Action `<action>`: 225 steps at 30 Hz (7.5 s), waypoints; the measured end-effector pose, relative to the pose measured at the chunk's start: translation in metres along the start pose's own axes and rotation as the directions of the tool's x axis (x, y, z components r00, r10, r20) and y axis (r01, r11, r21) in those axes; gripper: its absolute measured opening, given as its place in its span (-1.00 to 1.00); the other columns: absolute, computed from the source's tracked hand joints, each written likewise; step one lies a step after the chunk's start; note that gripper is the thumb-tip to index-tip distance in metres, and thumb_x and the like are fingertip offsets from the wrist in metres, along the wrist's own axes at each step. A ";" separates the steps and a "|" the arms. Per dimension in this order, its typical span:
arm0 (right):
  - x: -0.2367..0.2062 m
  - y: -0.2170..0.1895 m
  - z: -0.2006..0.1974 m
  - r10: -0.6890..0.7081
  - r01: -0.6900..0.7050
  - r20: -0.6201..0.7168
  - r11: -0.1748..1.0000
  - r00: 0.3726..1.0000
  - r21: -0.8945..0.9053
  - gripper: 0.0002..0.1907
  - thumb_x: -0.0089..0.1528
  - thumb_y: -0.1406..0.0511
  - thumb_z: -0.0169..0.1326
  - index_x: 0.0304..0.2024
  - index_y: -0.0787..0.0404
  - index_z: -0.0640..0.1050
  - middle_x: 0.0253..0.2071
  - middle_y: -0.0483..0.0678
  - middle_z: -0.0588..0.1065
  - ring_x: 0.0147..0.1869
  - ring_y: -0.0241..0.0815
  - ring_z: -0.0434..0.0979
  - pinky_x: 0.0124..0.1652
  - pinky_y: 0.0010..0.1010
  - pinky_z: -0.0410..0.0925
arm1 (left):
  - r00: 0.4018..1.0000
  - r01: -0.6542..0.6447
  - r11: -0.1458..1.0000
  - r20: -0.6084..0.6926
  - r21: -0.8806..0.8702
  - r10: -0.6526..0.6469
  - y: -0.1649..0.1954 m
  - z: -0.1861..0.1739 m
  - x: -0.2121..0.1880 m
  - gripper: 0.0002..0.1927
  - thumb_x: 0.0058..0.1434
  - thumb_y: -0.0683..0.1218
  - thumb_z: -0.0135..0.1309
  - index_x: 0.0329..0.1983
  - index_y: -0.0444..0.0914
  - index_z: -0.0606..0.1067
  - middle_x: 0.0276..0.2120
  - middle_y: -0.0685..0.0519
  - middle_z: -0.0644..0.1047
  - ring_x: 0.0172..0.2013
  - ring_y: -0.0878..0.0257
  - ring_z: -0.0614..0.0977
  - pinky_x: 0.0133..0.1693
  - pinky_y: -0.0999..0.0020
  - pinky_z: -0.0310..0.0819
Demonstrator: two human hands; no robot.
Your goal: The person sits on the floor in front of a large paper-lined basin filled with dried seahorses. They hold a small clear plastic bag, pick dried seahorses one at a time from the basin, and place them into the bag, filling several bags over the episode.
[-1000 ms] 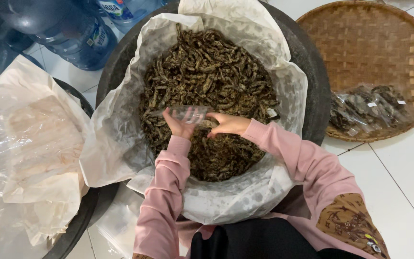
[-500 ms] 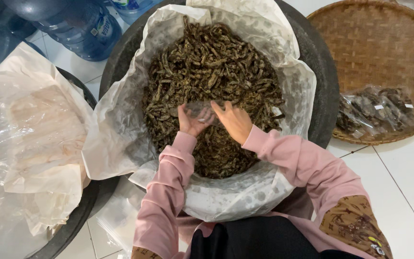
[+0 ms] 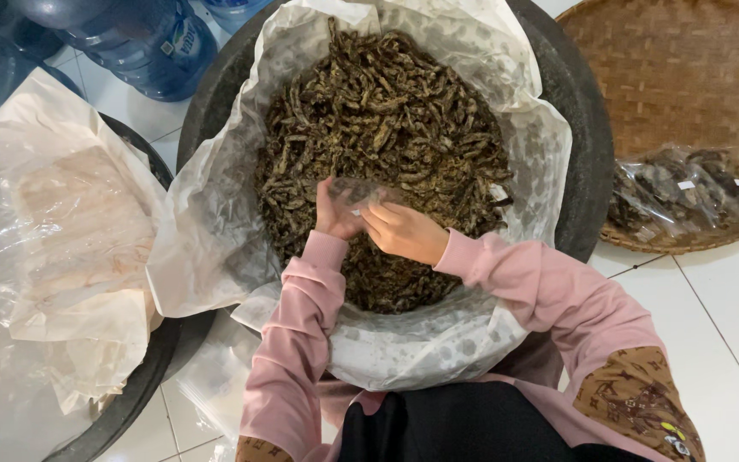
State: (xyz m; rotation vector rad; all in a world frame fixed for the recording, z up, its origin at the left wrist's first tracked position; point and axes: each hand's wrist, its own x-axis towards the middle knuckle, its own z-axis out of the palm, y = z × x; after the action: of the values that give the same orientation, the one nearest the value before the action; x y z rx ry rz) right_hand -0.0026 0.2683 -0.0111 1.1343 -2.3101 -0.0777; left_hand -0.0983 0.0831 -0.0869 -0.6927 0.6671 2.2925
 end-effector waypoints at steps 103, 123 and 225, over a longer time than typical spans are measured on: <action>0.004 0.121 -0.016 0.281 -0.246 0.406 -0.468 0.869 0.849 -0.65 0.39 0.29 -0.05 0.17 0.30 0.51 -0.39 -0.17 0.44 -0.38 -0.39 0.40 -0.38 -0.49 0.30 | 0.951 -0.275 0.899 0.042 -0.339 0.307 0.024 0.016 -0.019 0.06 0.16 0.40 -0.02 0.57 0.11 -0.29 0.40 -0.34 0.14 0.29 -0.30 0.36 0.21 -0.50 0.25; 0.033 0.047 -0.024 0.466 -0.461 0.269 0.367 0.843 0.808 -0.57 0.28 0.35 0.15 0.19 0.27 0.43 -0.18 0.11 0.60 -0.31 -0.07 0.62 -0.26 -0.25 0.47 | 0.863 -0.451 0.871 0.154 -0.194 0.481 0.027 0.028 -0.021 -0.03 0.22 0.45 -0.14 0.55 0.00 -0.17 0.27 -0.32 0.28 0.24 -0.35 0.40 0.20 -0.46 0.29; -0.053 0.094 0.125 0.201 -0.575 0.723 0.755 0.661 0.315 -0.56 0.14 0.19 0.27 0.01 0.20 0.50 -0.13 0.12 0.58 -0.10 0.12 0.60 -0.14 -0.05 0.48 | 0.897 0.265 0.950 0.404 -0.167 -0.180 -0.089 0.027 -0.069 -0.21 0.36 0.43 -0.29 0.37 -0.22 0.25 0.21 -0.25 0.41 0.25 -0.33 0.40 0.21 -0.25 0.35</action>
State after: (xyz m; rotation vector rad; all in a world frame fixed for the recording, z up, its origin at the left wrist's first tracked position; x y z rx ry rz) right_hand -0.1076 0.3446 -0.1137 0.8496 -3.3352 0.4316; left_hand 0.0004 0.1291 -0.0482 -0.3705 0.1416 2.2111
